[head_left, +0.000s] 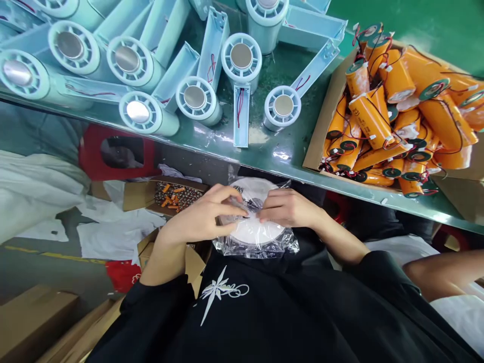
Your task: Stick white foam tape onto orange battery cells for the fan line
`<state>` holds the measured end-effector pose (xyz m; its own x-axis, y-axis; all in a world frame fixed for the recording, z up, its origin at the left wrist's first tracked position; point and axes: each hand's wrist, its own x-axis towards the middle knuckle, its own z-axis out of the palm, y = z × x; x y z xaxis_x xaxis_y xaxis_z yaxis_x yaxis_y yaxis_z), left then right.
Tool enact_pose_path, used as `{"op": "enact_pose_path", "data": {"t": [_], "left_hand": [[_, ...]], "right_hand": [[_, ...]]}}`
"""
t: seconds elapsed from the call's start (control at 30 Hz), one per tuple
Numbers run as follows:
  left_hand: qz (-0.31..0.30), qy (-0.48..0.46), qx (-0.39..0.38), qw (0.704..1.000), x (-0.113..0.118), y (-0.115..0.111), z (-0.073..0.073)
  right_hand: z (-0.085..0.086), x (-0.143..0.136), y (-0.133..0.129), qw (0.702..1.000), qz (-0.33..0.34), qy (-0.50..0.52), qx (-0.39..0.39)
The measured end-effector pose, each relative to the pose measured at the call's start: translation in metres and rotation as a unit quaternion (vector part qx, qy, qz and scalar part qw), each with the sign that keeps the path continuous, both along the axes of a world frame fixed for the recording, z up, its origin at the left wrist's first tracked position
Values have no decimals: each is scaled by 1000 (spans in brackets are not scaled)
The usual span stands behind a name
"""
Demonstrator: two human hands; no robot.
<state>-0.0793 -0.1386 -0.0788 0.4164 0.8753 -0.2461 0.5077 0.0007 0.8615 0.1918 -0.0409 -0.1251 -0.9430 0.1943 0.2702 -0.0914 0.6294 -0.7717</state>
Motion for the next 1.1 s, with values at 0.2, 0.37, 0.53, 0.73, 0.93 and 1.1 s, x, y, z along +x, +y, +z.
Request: {"op": "enact_pose_path", "data": {"t": [0.2, 0.37, 0.53, 0.73, 0.93, 1.1], "left_hand": [[58, 10, -50, 997, 28, -3, -19], [74, 36, -38, 996, 35, -15, -29], [185, 15, -12, 983, 32, -24, -32], [299, 60, 46, 951, -8, -48, -61], [98, 87, -169, 977, -30, -37, -44], [50, 70, -53, 995, 7, -14, -8]], "right_hand": [[-12, -6, -17, 991, -122, 62, 13], [-11, -12, -22, 988, -146, -4, -51], [-8, -7, -16, 989, -114, 18, -96], [2, 16, -25, 977, -33, -3, -210], [25, 14, -24, 953, 97, -73, -277], [35, -6, -24, 968, 120, -8, -219]]}}
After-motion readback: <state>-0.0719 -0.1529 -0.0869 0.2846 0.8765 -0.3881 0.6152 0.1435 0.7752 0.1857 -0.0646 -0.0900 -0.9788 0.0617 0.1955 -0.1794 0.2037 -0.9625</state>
